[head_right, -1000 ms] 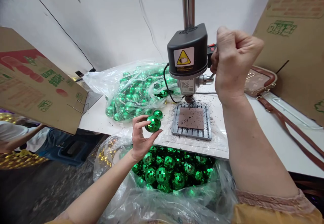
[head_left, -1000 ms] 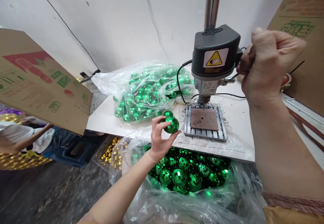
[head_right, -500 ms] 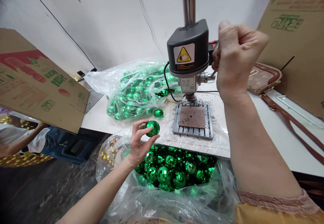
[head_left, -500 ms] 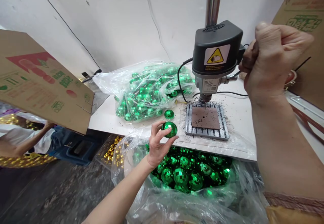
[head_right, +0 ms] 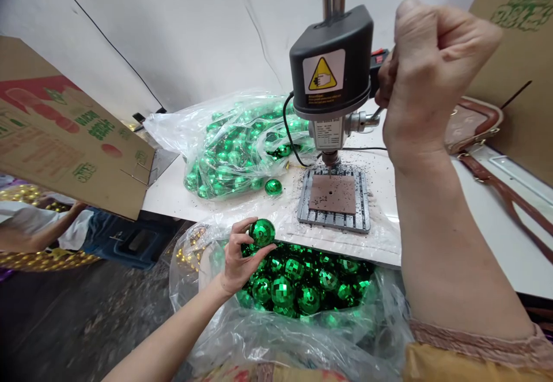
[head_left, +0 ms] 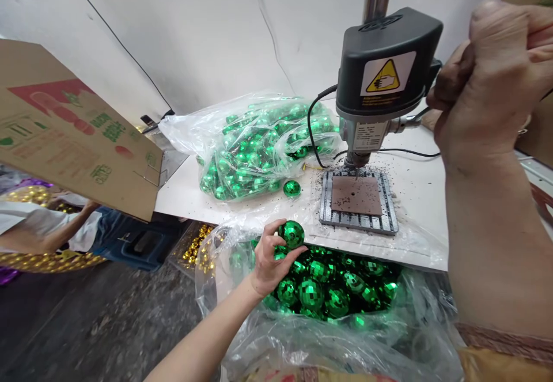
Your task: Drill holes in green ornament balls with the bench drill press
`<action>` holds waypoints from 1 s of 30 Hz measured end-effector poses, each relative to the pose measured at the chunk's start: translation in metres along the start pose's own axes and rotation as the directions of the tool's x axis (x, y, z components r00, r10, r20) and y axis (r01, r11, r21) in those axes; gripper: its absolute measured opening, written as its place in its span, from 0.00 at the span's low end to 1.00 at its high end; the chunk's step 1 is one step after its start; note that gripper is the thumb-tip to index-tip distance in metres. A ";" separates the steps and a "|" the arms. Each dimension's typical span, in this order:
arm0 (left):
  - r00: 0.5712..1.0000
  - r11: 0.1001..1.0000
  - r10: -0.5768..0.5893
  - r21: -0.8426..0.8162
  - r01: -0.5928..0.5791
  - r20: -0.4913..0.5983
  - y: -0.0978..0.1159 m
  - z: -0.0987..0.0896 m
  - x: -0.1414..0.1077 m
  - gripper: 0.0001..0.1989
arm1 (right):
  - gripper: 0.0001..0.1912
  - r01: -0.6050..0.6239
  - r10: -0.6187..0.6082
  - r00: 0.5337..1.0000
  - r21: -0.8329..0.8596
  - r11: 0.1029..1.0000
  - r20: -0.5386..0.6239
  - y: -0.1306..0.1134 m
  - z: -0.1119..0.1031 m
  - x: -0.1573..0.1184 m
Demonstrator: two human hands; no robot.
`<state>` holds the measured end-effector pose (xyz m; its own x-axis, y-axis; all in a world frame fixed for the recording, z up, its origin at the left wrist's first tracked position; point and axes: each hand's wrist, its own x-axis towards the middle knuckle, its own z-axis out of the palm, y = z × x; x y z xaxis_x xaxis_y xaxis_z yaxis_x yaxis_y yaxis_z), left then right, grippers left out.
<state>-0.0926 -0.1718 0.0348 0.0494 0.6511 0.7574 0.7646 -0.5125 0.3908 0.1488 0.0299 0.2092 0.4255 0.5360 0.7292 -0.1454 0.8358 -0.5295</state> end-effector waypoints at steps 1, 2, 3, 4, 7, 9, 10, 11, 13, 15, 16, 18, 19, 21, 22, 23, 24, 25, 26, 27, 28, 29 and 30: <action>1.000 1.000 0.014 0.015 -0.014 0.000 0.000 0.000 -0.001 0.20 | 0.21 -0.013 0.012 1.000 0.012 1.000 0.001 -0.001 0.000 0.000; 1.000 0.999 0.023 0.029 -0.023 0.001 0.001 0.001 -0.002 0.19 | 0.21 -0.023 0.023 1.000 0.024 0.999 0.001 -0.001 0.001 0.001; 1.000 0.999 0.026 0.041 -0.026 0.000 0.001 0.001 -0.002 0.19 | 0.21 -0.028 0.028 1.000 0.030 0.999 0.006 -0.002 0.001 0.001; 1.000 0.998 0.026 0.051 -0.026 -0.004 0.001 0.001 -0.003 0.19 | 0.21 -0.025 0.025 1.000 0.031 0.999 0.002 -0.002 0.002 0.001; 1.000 0.997 0.029 0.068 -0.028 -0.010 0.000 0.002 -0.005 0.19 | 0.22 -0.015 0.015 1.000 0.025 1.000 0.007 -0.003 0.003 0.000; 0.999 0.996 0.042 0.074 -0.042 -0.001 -0.001 0.002 -0.006 0.19 | 0.22 -0.041 0.042 0.999 0.040 0.998 -0.013 -0.004 0.003 -0.001; 0.999 0.996 0.047 0.077 -0.047 0.005 -0.001 0.001 -0.006 0.19 | 0.22 -0.069 0.070 0.997 0.052 0.996 -0.028 -0.005 0.004 -0.001; 0.999 0.995 0.049 0.081 -0.049 0.009 -0.002 0.001 -0.007 0.19 | 0.23 -0.099 0.101 0.994 0.061 0.993 -0.042 -0.005 0.004 0.000; 0.999 0.995 0.044 0.085 -0.044 0.010 -0.002 0.000 -0.008 0.19 | 0.23 -0.154 0.158 0.985 0.067 0.986 -0.062 -0.006 0.004 0.000; 0.999 0.996 0.035 0.079 -0.035 0.007 -0.002 -0.001 -0.008 0.19 | 0.24 -0.152 0.156 0.985 0.056 0.987 -0.078 -0.007 0.004 0.001; 0.999 0.996 0.033 0.077 -0.034 0.007 -0.001 -0.001 -0.009 0.19 | 0.24 -0.143 0.147 0.986 0.049 0.988 -0.080 -0.007 0.005 0.001; 0.999 0.995 0.047 0.084 -0.048 0.006 -0.001 0.000 -0.009 0.20 | 0.24 -0.136 0.139 0.987 0.041 0.990 -0.083 -0.006 0.004 0.001; 0.998 0.993 0.064 0.094 -0.065 0.006 -0.002 0.000 -0.009 0.21 | 0.24 -0.139 0.142 0.987 0.042 0.989 -0.081 -0.006 0.004 0.001; 0.994 0.987 0.108 0.116 -0.109 0.007 -0.002 0.000 -0.009 0.21 | 0.24 -0.139 0.142 0.986 0.051 0.989 -0.081 -0.005 0.004 0.001; 0.992 0.984 0.128 0.122 -0.128 0.009 -0.003 0.000 -0.010 0.21 | 0.23 -0.133 0.137 0.987 0.055 0.990 -0.078 -0.005 0.004 0.001; 0.990 0.982 0.142 0.122 -0.143 0.015 -0.004 0.000 -0.011 0.20 | 0.23 -0.128 0.132 0.988 0.059 0.990 -0.075 -0.004 0.004 0.001; 0.988 0.981 0.150 0.122 -0.152 0.026 -0.004 -0.001 -0.011 0.20 | 0.23 -0.121 0.125 0.989 0.060 0.991 -0.074 -0.004 0.003 0.001; 0.987 0.979 0.151 0.131 -0.156 0.045 -0.005 -0.002 -0.012 0.20 | 0.23 -0.115 0.119 0.990 0.058 0.992 -0.071 -0.003 0.003 0.001; 0.987 0.977 0.144 0.149 -0.154 0.076 -0.005 -0.004 -0.013 0.19 | 0.22 -0.116 0.119 0.991 0.052 0.992 -0.067 -0.003 0.002 0.001; 0.985 0.974 0.124 0.178 -0.143 0.118 -0.006 -0.007 -0.015 0.18 | 0.22 -0.117 0.120 0.991 0.046 0.992 -0.065 -0.002 0.002 0.001; 0.982 0.970 0.085 0.211 -0.120 0.170 -0.007 -0.011 -0.016 0.17 | 0.22 -0.116 0.118 0.991 0.041 0.992 -0.066 -0.002 0.001 0.001; 0.974 0.966 0.025 0.246 -0.081 0.223 -0.008 -0.015 -0.017 0.15 | 0.22 -0.115 0.117 0.991 0.033 0.993 -0.065 -0.001 0.001 0.001; 0.961 0.959 -0.054 0.281 -0.026 0.271 -0.009 -0.020 -0.018 0.13 | 0.23 -0.120 0.121 0.991 0.019 0.993 -0.057 -0.001 0.001 0.001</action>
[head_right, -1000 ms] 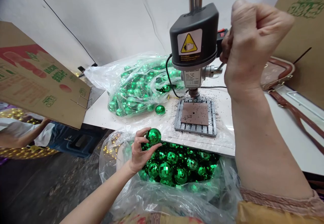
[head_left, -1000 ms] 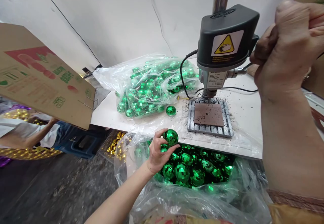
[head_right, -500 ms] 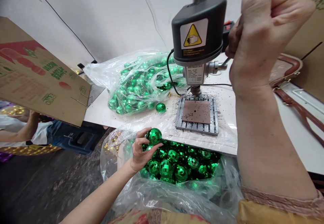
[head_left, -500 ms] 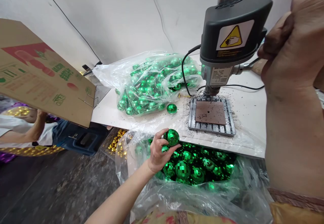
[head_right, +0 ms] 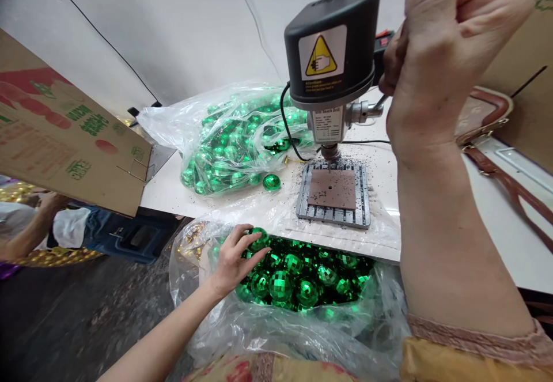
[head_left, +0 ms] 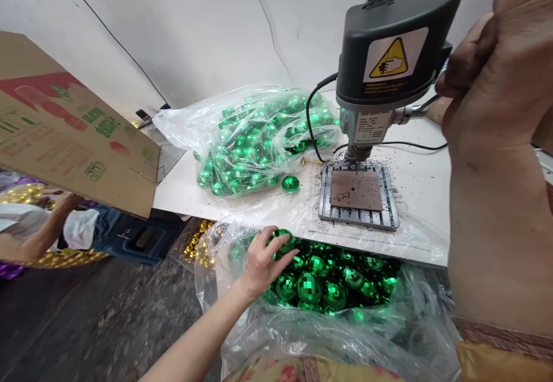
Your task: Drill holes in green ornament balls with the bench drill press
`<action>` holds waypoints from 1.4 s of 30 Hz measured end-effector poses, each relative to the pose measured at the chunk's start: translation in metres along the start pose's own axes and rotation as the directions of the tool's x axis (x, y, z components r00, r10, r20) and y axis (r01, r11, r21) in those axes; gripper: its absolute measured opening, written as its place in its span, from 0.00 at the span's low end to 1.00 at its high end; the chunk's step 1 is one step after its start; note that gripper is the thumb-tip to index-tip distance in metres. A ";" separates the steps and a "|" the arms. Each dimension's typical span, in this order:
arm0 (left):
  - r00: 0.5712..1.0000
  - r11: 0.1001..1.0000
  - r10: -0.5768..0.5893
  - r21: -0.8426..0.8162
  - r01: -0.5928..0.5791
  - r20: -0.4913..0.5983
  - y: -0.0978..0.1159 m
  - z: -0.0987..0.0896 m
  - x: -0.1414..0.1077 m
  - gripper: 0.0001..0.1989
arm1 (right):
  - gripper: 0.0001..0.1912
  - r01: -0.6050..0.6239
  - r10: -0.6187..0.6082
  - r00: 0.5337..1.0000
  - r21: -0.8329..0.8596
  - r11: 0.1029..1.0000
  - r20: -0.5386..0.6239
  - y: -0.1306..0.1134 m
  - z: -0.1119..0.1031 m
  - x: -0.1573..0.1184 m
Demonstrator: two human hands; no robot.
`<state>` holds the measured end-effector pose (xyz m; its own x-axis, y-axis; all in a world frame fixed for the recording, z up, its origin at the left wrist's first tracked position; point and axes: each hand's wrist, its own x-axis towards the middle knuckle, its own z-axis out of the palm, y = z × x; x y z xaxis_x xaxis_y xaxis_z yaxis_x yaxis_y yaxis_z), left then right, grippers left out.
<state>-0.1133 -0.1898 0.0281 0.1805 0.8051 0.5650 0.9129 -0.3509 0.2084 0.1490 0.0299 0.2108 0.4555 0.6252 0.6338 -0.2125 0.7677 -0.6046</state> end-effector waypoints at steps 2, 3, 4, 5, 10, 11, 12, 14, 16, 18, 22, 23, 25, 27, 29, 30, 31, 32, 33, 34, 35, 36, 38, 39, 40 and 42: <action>0.980 0.987 -0.156 0.059 0.150 0.123 -0.007 -0.007 -0.005 0.10 | 0.23 -0.010 0.010 1.000 -0.030 1.000 0.003 0.000 0.000 0.000; 0.957 0.969 -0.237 0.115 0.219 0.170 -0.012 -0.010 -0.008 0.10 | 0.23 -0.022 0.022 1.000 -0.043 0.999 0.001 -0.001 0.000 -0.001; 0.929 0.945 -0.305 0.189 0.268 0.211 -0.016 -0.013 -0.012 0.10 | 0.23 -0.045 0.045 0.999 -0.053 0.998 -0.004 -0.001 0.001 -0.001; 0.903 0.921 -0.352 0.266 0.286 0.248 -0.020 -0.015 -0.015 0.10 | 0.24 -0.073 0.072 0.997 -0.057 0.996 -0.014 -0.002 0.002 -0.001; 0.945 0.916 -0.202 0.391 0.089 0.257 -0.025 -0.018 -0.015 0.10 | 0.24 -0.117 0.116 0.993 -0.021 0.993 -0.030 -0.004 0.003 -0.001; 0.972 0.929 -0.121 0.368 0.039 0.202 -0.023 -0.017 -0.008 0.09 | 0.23 -0.092 0.092 0.995 -0.008 0.996 -0.023 -0.003 0.003 -0.001; 0.989 0.941 -0.047 0.338 -0.004 0.142 -0.021 -0.015 0.002 0.08 | 0.23 -0.067 0.067 0.998 0.003 0.998 -0.019 -0.002 0.003 0.000; 0.998 0.964 0.035 0.262 -0.046 0.047 -0.020 -0.006 0.032 0.06 | 0.23 -0.017 0.017 1.000 0.027 0.999 -0.015 0.000 0.002 0.001; 1.000 0.981 0.005 0.194 -0.009 0.022 -0.026 0.009 0.068 0.07 | 0.23 0.032 -0.032 0.999 0.040 0.999 -0.011 0.002 0.002 0.001; 0.993 0.982 -0.094 0.173 0.081 0.069 -0.037 0.030 0.103 0.08 | 0.22 0.073 -0.073 0.997 0.026 0.997 0.015 0.003 0.001 0.000; 0.887 0.941 -0.332 0.172 0.290 0.320 -0.060 0.066 0.144 0.16 | 0.22 0.133 -0.129 0.990 -0.053 0.990 0.060 0.000 0.002 -0.002; 0.872 0.935 -0.353 0.140 0.324 0.339 -0.062 0.070 0.148 0.18 | 0.22 0.145 -0.141 0.989 -0.064 0.987 0.053 -0.001 0.002 -0.003; 0.893 0.930 -0.349 -0.012 0.367 0.286 -0.058 0.075 0.150 0.19 | 0.23 0.165 -0.163 0.986 -0.073 0.984 0.035 -0.001 0.003 -0.003; 0.922 0.877 -0.332 -0.293 0.379 0.199 -0.045 0.077 0.148 0.18 | 0.23 0.177 -0.174 0.984 -0.083 0.981 0.036 0.000 0.003 -0.001; 0.913 0.669 -0.354 -0.627 0.400 0.204 -0.025 0.080 0.146 0.19 | 0.22 0.197 -0.195 0.980 -0.079 0.977 0.036 0.002 0.002 0.000; 0.896 0.503 -0.367 -0.756 0.419 0.252 -0.014 0.082 0.146 0.20 | 0.23 0.201 -0.199 0.979 -0.078 0.976 0.036 0.003 0.001 0.001; 0.874 0.325 -0.373 -0.837 0.439 0.313 -0.003 0.086 0.147 0.22 | 0.23 0.202 -0.200 0.979 -0.078 0.976 0.035 0.004 0.000 0.002; 0.851 0.169 -0.373 -0.875 0.453 0.369 0.007 0.090 0.148 0.24 | 0.23 0.199 -0.197 0.980 -0.078 0.977 0.038 0.005 0.000 0.003; 0.834 0.059 -0.374 -0.887 0.457 0.405 0.015 0.095 0.150 0.25 | 0.24 0.195 -0.192 0.980 -0.078 0.978 0.045 0.005 -0.001 0.004; 0.824 0.002 -0.383 -0.891 0.454 0.418 0.022 0.101 0.152 0.26 | 0.24 0.189 -0.186 0.981 -0.076 0.979 0.048 0.005 -0.001 0.004; 0.819 -0.007 -0.398 -0.894 0.447 0.413 0.026 0.107 0.154 0.26 | 0.24 0.185 -0.182 0.982 -0.071 0.980 0.048 0.005 -0.002 0.004; 0.820 0.019 -0.413 -0.897 0.442 0.396 0.029 0.113 0.156 0.27 | 0.24 0.181 -0.179 0.983 -0.062 0.981 0.045 0.005 -0.002 0.004; 0.835 0.109 -0.422 -0.894 0.435 0.354 0.030 0.123 0.159 0.27 | 0.23 0.167 -0.165 0.986 -0.058 0.984 0.039 0.005 -0.001 0.004; 0.844 0.149 -0.415 -0.890 0.430 0.339 0.030 0.127 0.159 0.28 | 0.23 0.159 -0.157 0.987 -0.063 0.985 0.040 0.005 -0.001 0.004; 0.854 0.180 -0.402 -0.886 0.428 0.331 0.029 0.131 0.159 0.28 | 0.23 0.153 -0.150 0.988 -0.075 0.985 0.041 0.004 -0.001 0.004; 0.870 0.229 -0.371 -0.876 0.424 0.324 0.027 0.136 0.157 0.27 | 0.24 0.136 -0.132 0.990 -0.125 0.983 0.040 0.004 0.000 0.004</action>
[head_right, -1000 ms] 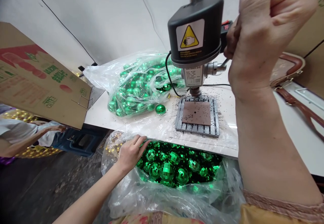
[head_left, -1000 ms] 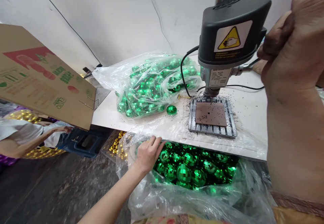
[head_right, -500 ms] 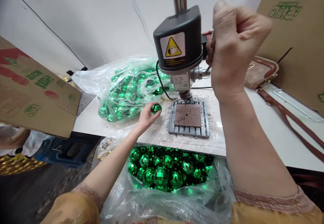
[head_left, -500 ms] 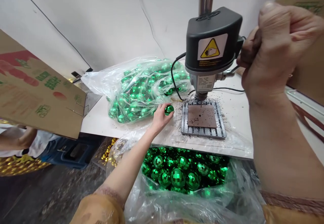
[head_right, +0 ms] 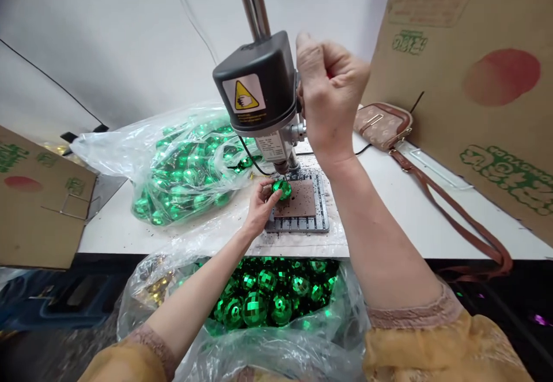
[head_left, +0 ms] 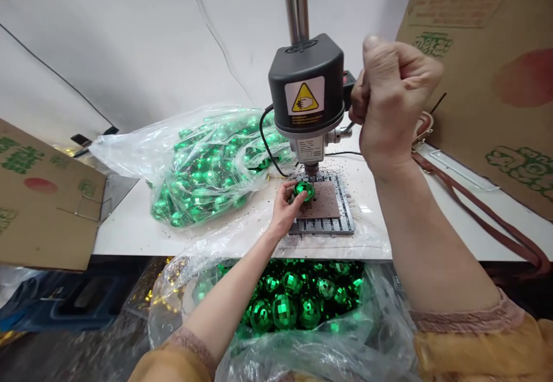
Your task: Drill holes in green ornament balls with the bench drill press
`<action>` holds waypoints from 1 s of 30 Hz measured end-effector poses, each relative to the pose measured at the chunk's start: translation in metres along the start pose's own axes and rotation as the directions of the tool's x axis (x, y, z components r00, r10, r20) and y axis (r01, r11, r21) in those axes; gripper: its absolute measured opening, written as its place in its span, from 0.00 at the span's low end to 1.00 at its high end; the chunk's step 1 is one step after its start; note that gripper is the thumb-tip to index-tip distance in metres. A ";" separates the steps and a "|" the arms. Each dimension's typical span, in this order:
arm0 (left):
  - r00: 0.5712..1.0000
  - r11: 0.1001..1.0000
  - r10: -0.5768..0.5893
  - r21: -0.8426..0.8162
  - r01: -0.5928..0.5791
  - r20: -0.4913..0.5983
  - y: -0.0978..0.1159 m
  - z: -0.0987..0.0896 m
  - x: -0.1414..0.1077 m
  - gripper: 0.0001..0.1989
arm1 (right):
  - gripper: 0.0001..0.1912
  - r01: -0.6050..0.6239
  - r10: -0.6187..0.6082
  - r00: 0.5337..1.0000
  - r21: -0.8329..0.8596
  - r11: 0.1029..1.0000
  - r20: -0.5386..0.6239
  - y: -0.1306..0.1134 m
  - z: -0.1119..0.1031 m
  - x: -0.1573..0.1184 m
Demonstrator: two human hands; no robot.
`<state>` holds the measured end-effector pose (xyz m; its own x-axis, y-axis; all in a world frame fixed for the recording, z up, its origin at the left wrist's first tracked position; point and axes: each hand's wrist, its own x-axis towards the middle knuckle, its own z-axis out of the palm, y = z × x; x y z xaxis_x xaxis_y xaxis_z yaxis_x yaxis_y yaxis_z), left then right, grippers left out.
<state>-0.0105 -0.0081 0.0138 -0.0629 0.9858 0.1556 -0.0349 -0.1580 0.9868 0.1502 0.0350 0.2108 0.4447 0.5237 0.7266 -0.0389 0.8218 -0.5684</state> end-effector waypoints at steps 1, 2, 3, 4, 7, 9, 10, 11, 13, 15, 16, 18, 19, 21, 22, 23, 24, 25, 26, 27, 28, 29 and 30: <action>1.000 1.000 0.008 0.023 -0.008 0.009 -0.002 0.000 0.000 0.27 | 0.25 -0.015 0.015 1.000 -0.034 0.999 0.000 0.000 0.000 0.000; 1.000 0.999 0.016 0.047 -0.016 0.017 -0.004 0.000 0.000 0.27 | 0.25 -0.029 0.029 1.000 -0.065 0.997 -0.001 0.000 0.000 0.000; 0.999 0.997 0.023 0.071 -0.025 0.022 -0.006 0.000 0.000 0.27 | 0.25 -0.037 0.037 0.999 -0.082 0.996 0.001 0.000 0.000 0.000; 0.999 0.995 0.033 0.092 -0.035 0.023 -0.007 0.000 0.000 0.27 | 0.25 -0.033 0.033 0.999 -0.073 0.997 0.006 0.001 -0.001 0.001; 0.997 0.987 0.066 0.148 -0.070 0.033 -0.008 0.002 0.003 0.27 | 0.28 0.013 -0.015 0.999 0.063 0.998 0.028 0.004 -0.002 0.001; 0.996 0.978 0.084 0.189 -0.089 0.035 -0.008 0.005 0.005 0.27 | 0.29 0.029 -0.032 0.999 0.117 0.993 0.026 0.006 -0.002 0.001; 0.995 0.972 0.089 0.215 -0.095 0.037 -0.007 0.006 0.006 0.27 | 0.29 0.029 -0.032 0.999 0.118 0.993 0.024 0.007 -0.002 0.001; 0.995 0.965 0.091 0.242 -0.098 0.043 -0.007 0.007 0.006 0.27 | 0.29 0.028 -0.031 0.999 0.111 0.993 0.023 0.007 -0.002 0.001; 0.994 0.956 0.088 0.275 -0.102 0.063 -0.007 0.010 0.005 0.27 | 0.28 0.029 -0.031 0.999 0.093 0.995 0.027 0.006 -0.002 0.001; 0.992 0.957 0.088 0.268 -0.108 0.085 -0.007 0.012 0.003 0.28 | 0.28 0.030 -0.032 0.999 0.075 0.997 0.035 0.005 -0.002 0.001; 0.992 0.960 0.091 0.257 -0.112 0.091 -0.008 0.013 0.002 0.28 | 0.28 0.028 -0.031 0.999 0.064 0.998 0.038 0.004 -0.003 0.001; 0.991 0.963 0.096 0.245 -0.116 0.092 -0.008 0.014 0.001 0.28 | 0.28 0.018 -0.020 0.999 0.044 0.999 0.044 0.003 -0.003 0.001; 0.991 0.962 0.095 0.246 -0.115 0.092 -0.008 0.014 0.000 0.28 | 0.28 0.015 -0.017 0.999 0.039 0.999 0.046 0.003 -0.003 0.001; 0.991 0.963 0.087 0.244 -0.110 0.103 -0.008 0.014 0.000 0.28 | 0.28 0.025 -0.027 0.999 0.034 0.999 0.044 0.003 -0.004 -0.001; 0.990 0.965 0.084 0.240 -0.109 0.112 -0.008 0.014 0.000 0.27 | 0.28 0.040 -0.042 0.998 0.038 0.998 0.042 0.003 -0.005 -0.004; 0.990 0.965 0.082 0.238 -0.108 0.119 -0.009 0.014 0.000 0.27 | 0.28 0.063 -0.065 0.997 0.046 0.997 0.033 0.003 -0.006 -0.007; 0.989 0.965 0.081 0.238 -0.109 0.125 -0.010 0.014 0.000 0.27 | 0.28 0.088 -0.089 0.996 0.051 0.995 0.020 0.003 -0.007 -0.012; 0.989 0.965 0.081 0.238 -0.109 0.127 -0.011 0.013 0.000 0.27 | 0.28 0.115 -0.116 0.993 0.054 0.992 0.002 0.003 -0.008 -0.017; 0.989 0.965 0.080 0.238 -0.108 0.126 -0.012 0.013 0.000 0.27 | 0.28 0.140 -0.139 0.990 0.056 0.989 -0.019 0.003 -0.010 -0.022; 0.989 0.965 0.079 0.239 -0.107 0.124 -0.013 0.013 0.000 0.27 | 0.28 0.158 -0.156 0.987 0.053 0.986 -0.035 0.003 -0.012 -0.028; 0.989 0.965 0.080 0.240 -0.108 0.122 -0.014 0.013 0.001 0.27 | 0.28 0.170 -0.168 0.985 0.043 0.985 -0.046 0.003 -0.014 -0.034; 0.989 0.964 0.083 0.241 -0.111 0.124 -0.015 0.012 0.001 0.27 | 0.29 0.174 -0.172 0.984 0.029 0.984 -0.056 0.004 -0.016 -0.039; 0.988 0.962 0.088 0.245 -0.117 0.126 -0.015 0.012 0.001 0.27 | 0.29 0.171 -0.170 0.984 0.016 0.985 -0.062 0.005 -0.017 -0.043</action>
<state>0.0021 -0.0041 -0.0007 0.0609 0.9673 0.2461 0.2185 -0.2535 0.9423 0.1465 0.0125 0.1705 0.4992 0.3615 0.7874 0.0232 0.9029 -0.4292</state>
